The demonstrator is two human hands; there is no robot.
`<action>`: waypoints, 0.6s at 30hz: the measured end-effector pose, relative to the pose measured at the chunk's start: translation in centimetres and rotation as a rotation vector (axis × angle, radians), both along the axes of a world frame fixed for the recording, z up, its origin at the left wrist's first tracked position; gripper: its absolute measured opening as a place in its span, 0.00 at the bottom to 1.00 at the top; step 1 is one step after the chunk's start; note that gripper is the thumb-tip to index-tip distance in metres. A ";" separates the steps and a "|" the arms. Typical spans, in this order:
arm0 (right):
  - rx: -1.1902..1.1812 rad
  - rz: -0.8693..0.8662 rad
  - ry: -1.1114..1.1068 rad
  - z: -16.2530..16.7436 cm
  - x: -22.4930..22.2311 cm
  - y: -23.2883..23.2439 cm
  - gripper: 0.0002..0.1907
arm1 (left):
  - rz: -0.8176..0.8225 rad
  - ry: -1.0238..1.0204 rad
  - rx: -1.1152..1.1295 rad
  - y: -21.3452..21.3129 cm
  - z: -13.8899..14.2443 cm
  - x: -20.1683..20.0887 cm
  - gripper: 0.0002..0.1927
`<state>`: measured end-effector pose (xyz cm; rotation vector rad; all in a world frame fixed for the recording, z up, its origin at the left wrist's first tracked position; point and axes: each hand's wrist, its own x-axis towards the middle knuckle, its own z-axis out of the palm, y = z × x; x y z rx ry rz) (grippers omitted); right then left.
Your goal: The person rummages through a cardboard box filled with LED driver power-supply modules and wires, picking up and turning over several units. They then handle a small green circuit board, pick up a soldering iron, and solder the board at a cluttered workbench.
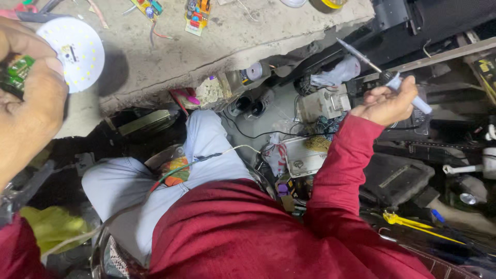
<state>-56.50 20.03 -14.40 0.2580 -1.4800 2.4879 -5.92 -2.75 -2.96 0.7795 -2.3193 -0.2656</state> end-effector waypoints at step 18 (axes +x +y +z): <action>0.205 0.881 -0.308 -7.9 5.9 -9.8 0.26 | 0.050 0.267 0.252 0.9 -1.4 6.9 0.36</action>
